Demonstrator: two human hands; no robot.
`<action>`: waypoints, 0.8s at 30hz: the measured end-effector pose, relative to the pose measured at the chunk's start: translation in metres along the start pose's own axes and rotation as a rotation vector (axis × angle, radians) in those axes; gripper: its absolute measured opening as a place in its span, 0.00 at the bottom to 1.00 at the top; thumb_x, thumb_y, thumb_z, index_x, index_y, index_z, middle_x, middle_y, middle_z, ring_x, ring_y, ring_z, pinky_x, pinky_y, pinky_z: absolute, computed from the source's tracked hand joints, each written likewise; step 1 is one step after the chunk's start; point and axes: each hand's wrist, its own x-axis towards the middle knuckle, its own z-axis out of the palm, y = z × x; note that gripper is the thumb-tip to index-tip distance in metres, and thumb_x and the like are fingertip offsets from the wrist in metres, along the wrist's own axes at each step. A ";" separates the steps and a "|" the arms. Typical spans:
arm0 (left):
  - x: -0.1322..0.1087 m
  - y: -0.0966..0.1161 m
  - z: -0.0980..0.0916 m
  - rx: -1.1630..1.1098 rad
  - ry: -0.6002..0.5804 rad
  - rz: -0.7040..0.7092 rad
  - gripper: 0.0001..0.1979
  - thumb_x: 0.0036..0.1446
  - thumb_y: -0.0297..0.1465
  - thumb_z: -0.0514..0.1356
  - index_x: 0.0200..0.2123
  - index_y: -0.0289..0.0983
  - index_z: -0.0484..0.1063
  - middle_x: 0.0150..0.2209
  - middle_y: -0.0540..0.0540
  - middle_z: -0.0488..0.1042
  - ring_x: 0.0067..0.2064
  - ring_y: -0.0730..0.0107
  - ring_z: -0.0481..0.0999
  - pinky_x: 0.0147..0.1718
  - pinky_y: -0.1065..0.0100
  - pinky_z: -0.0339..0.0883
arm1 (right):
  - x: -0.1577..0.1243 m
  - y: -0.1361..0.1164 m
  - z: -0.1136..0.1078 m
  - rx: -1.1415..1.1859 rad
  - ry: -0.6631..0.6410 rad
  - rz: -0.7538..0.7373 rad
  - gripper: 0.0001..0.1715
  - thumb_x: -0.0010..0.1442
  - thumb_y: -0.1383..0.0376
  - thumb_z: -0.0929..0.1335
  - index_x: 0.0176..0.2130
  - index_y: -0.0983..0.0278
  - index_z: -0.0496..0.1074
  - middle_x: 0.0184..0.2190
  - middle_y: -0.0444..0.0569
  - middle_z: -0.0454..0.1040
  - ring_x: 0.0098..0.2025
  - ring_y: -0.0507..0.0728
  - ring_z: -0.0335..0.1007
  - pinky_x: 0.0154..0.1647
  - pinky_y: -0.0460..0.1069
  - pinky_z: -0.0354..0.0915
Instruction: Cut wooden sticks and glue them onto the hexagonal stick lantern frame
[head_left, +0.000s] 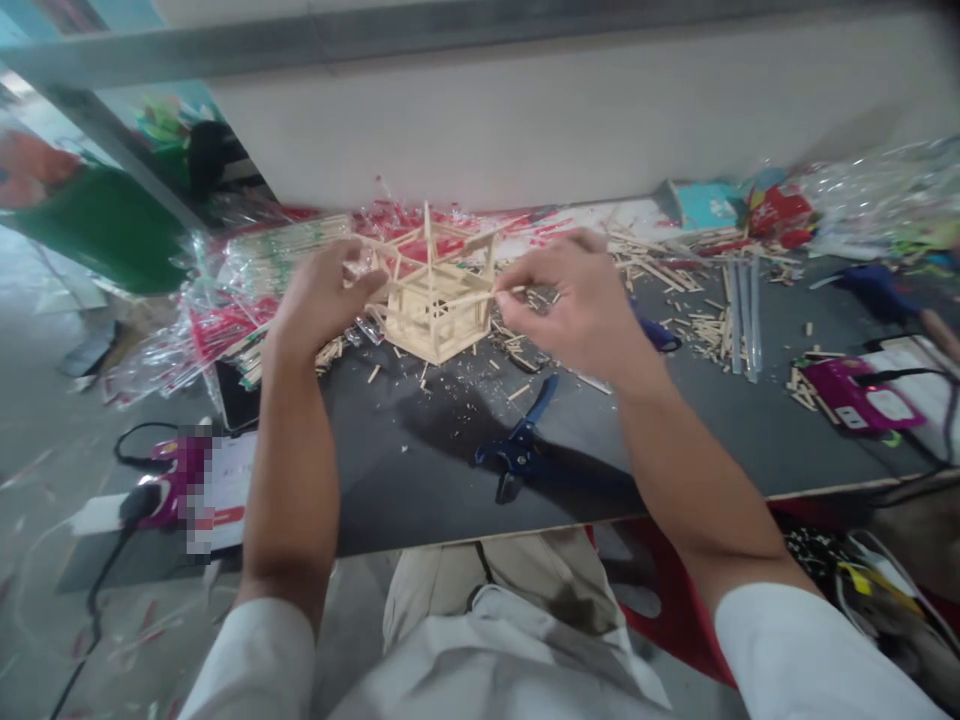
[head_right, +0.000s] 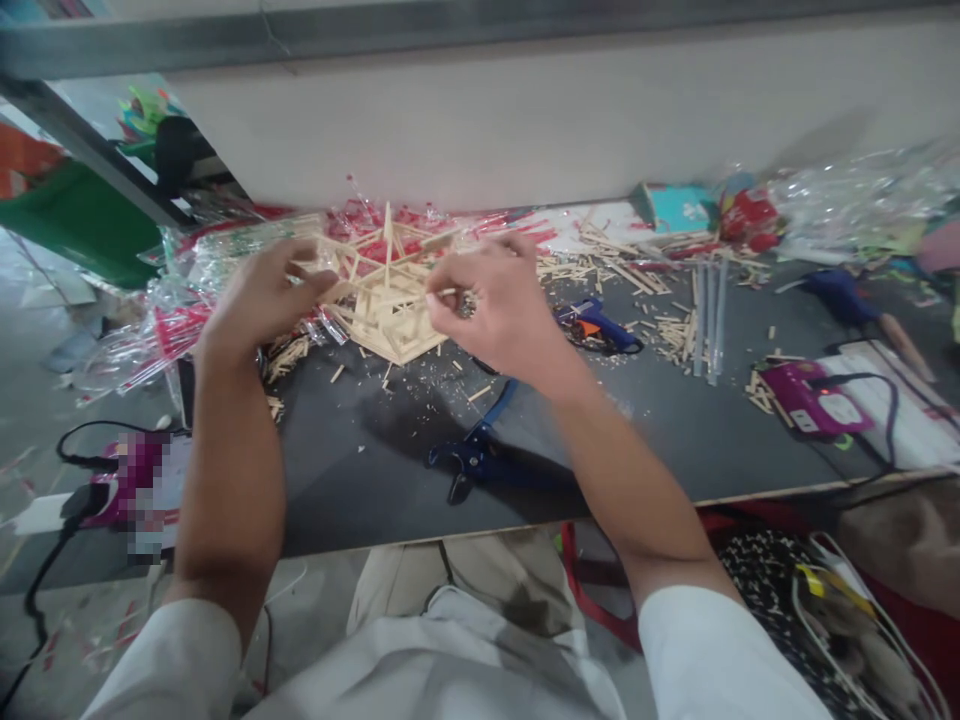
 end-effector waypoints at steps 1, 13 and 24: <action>-0.003 0.015 -0.006 0.112 0.068 0.012 0.14 0.60 0.35 0.76 0.46 0.41 0.81 0.44 0.46 0.83 0.40 0.60 0.78 0.51 0.50 0.75 | -0.008 0.000 0.007 0.009 -0.013 -0.002 0.07 0.69 0.63 0.70 0.37 0.54 0.77 0.36 0.42 0.83 0.40 0.60 0.79 0.66 0.67 0.63; -0.130 0.123 0.072 0.500 -0.366 0.223 0.14 0.81 0.31 0.52 0.56 0.37 0.77 0.53 0.35 0.83 0.54 0.53 0.82 0.47 0.60 0.76 | -0.074 0.038 0.072 0.118 -0.192 0.030 0.07 0.66 0.61 0.69 0.37 0.56 0.79 0.31 0.45 0.81 0.38 0.61 0.77 0.57 0.60 0.61; -0.130 0.094 0.113 0.493 -0.653 -0.055 0.17 0.76 0.23 0.50 0.59 0.30 0.75 0.51 0.29 0.85 0.51 0.48 0.87 0.47 0.58 0.75 | -0.081 0.054 0.094 0.193 -0.354 0.108 0.09 0.65 0.60 0.69 0.35 0.57 0.78 0.28 0.45 0.81 0.33 0.59 0.75 0.55 0.59 0.62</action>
